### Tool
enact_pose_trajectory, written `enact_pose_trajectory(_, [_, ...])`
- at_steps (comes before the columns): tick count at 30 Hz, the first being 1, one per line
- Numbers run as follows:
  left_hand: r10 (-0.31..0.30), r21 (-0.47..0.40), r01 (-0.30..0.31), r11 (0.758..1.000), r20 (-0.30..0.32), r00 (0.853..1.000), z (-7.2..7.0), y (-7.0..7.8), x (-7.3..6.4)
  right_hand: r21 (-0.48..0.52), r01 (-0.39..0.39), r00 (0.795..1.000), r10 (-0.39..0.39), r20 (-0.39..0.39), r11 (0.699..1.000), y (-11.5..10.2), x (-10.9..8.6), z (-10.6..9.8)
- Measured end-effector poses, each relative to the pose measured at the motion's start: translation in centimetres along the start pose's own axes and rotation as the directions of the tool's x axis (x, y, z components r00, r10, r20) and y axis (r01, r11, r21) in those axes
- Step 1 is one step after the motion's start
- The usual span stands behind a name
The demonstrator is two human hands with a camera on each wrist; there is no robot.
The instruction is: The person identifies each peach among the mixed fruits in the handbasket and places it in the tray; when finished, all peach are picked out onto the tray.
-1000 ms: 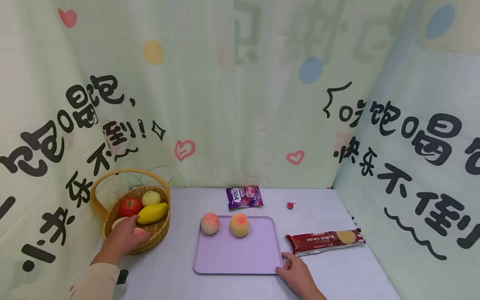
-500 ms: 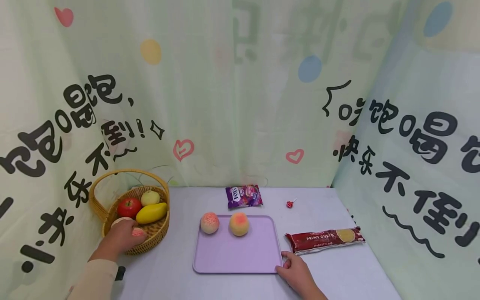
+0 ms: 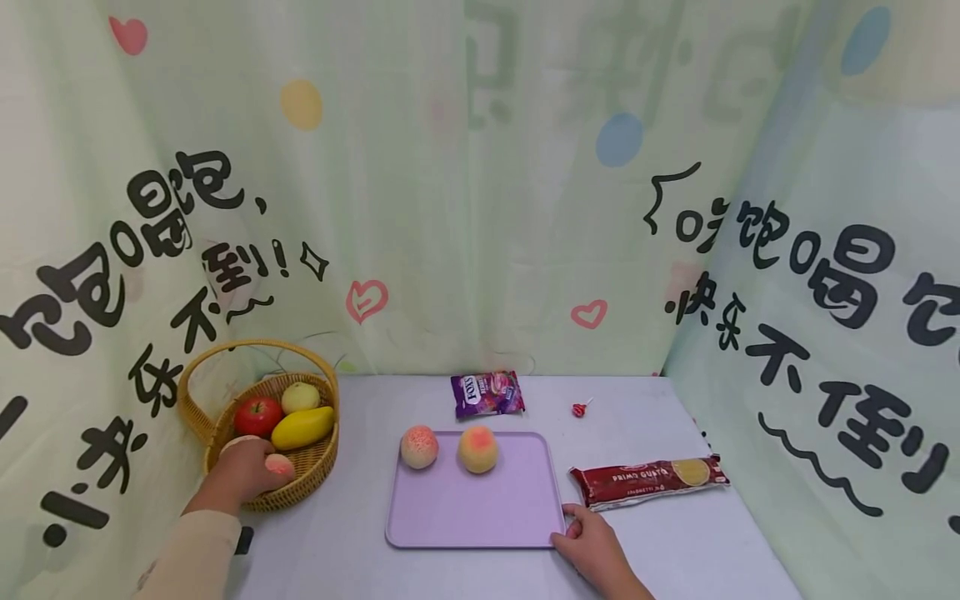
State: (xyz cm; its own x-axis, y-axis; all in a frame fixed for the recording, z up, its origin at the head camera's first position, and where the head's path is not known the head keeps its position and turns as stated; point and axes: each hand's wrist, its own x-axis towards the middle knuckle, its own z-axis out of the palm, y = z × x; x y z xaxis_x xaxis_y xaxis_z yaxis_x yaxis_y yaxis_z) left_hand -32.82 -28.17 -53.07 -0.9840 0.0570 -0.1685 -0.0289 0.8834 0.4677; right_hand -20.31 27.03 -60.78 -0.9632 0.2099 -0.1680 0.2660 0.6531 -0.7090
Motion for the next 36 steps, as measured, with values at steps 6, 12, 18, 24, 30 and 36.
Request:
enact_pose_trajectory(6, [0.013,-0.039,-0.015,0.999,-0.053,0.998,0.1,0.1,-0.3,-0.005,0.011,1.0,-0.011,-0.004,1.0,0.0,0.1,0.0])
enact_pose_trajectory(12, [0.035,-0.068,-0.043,0.997,-0.109,0.993,0.2,0.3,-0.7,-0.01,-0.012,1.0,0.012,-0.001,1.0,0.0,0.2,-0.1])
enact_pose_trajectory(18, [0.129,-0.116,-0.155,0.981,-0.206,0.97,0.5,0.4,-1.1,-0.009,-0.008,1.0,0.008,0.0,1.0,0.2,0.3,-0.1])
enact_pose_trajectory(24, [0.198,-0.13,-0.249,0.96,-0.316,0.928,0.5,1.0,-1.4,-0.006,-0.01,1.0,0.01,-0.001,1.0,0.2,0.3,-0.1])
enact_pose_trajectory(30, [0.209,-0.12,-0.265,0.957,-0.35,0.913,0.6,1.0,-1.5,0.003,-0.036,0.999,0.036,0.01,0.999,0.1,0.1,0.1])
enact_pose_trajectory(36, [0.206,-0.132,-0.261,0.956,-0.329,0.922,0.6,1.2,-1.5,-0.007,-0.027,1.0,0.027,0.009,1.0,0.0,0.2,0.2])
